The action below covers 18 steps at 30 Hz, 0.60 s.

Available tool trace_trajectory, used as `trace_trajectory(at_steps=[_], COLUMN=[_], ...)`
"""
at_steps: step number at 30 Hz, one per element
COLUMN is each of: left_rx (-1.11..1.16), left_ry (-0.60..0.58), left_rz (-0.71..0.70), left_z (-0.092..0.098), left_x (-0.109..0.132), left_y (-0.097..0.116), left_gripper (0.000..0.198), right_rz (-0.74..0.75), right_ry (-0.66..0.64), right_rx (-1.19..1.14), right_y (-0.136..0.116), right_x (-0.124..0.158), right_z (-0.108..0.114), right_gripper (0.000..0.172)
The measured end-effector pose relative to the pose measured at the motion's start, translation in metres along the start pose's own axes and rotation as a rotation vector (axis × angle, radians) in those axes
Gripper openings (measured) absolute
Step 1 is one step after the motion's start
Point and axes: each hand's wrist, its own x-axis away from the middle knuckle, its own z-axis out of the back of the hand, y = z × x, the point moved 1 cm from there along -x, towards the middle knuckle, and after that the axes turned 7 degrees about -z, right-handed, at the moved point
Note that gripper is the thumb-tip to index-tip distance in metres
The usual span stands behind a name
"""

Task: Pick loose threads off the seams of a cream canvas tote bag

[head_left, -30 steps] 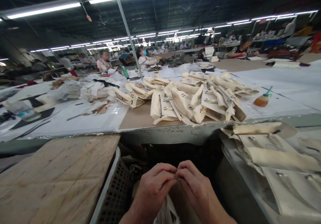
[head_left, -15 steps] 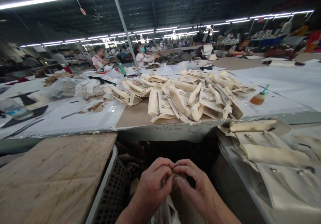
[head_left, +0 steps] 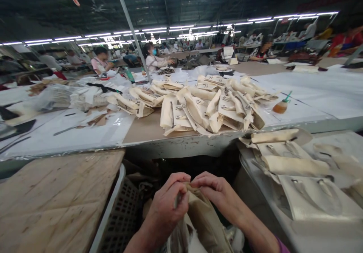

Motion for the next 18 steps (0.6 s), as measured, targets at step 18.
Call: trace_trajectory(at_steps=[18], left_rx=[0.039], left_ry=[-0.068], left_rz=[0.081], left_z=[0.005], left_x=[-0.001], left_y=[-0.001], left_gripper=[0.020], right_rz=[0.124], right_ry=[0.062], right_rx=[0.058], right_y=[0.007], right_x=[0.012], right_z=[-0.014], right_gripper=[0.020])
